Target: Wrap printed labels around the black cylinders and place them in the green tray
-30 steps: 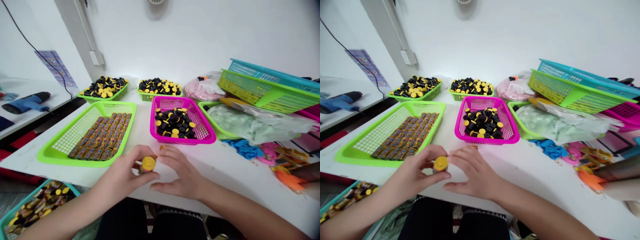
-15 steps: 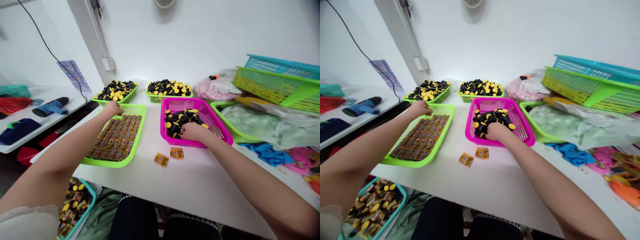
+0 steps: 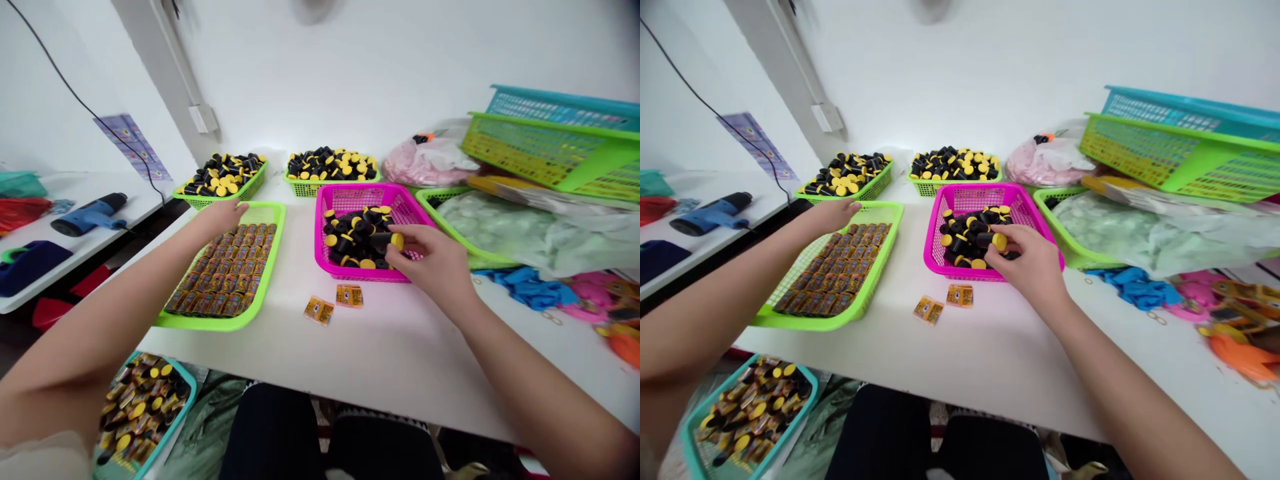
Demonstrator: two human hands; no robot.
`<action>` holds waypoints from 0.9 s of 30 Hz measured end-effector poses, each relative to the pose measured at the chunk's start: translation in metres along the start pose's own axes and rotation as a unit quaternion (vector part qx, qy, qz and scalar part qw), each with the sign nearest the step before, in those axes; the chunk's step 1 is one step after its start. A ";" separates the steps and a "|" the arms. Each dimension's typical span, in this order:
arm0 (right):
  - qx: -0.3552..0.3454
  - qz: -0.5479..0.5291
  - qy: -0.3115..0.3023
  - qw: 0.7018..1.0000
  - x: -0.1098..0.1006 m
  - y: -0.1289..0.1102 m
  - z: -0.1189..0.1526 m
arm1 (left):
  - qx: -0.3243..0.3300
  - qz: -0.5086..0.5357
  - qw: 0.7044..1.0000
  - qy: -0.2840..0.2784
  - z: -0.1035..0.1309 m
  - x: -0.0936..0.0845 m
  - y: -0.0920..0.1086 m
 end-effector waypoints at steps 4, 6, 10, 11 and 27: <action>0.030 -0.079 0.005 0.996 -0.006 0.004 0.015 | 0.260 0.043 0.964 -0.022 0.103 0.013 0.071; 0.017 -0.088 -0.004 0.996 -0.006 0.005 0.019 | 0.395 0.046 0.910 -0.118 0.152 0.041 0.098; -0.018 -0.113 -0.029 0.993 -0.001 0.007 0.023 | 0.385 -0.084 0.913 -0.111 0.184 0.098 0.109; -0.026 -0.119 -0.035 0.992 0.000 0.008 0.023 | 0.389 -0.109 0.909 -0.103 0.184 0.106 0.107; -0.051 -0.161 0.005 0.986 -0.001 0.009 0.023 | 0.249 0.183 0.944 -0.115 0.170 0.071 0.107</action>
Point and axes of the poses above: each hand's wrist, its own z-axis away from the middle knuckle, its own x-axis out of the palm, y = z × x, the point moved 2 cm from there along -z, towards the middle knuckle, and after that the axes turned 2 degrees about z, right-handed, at the moved point
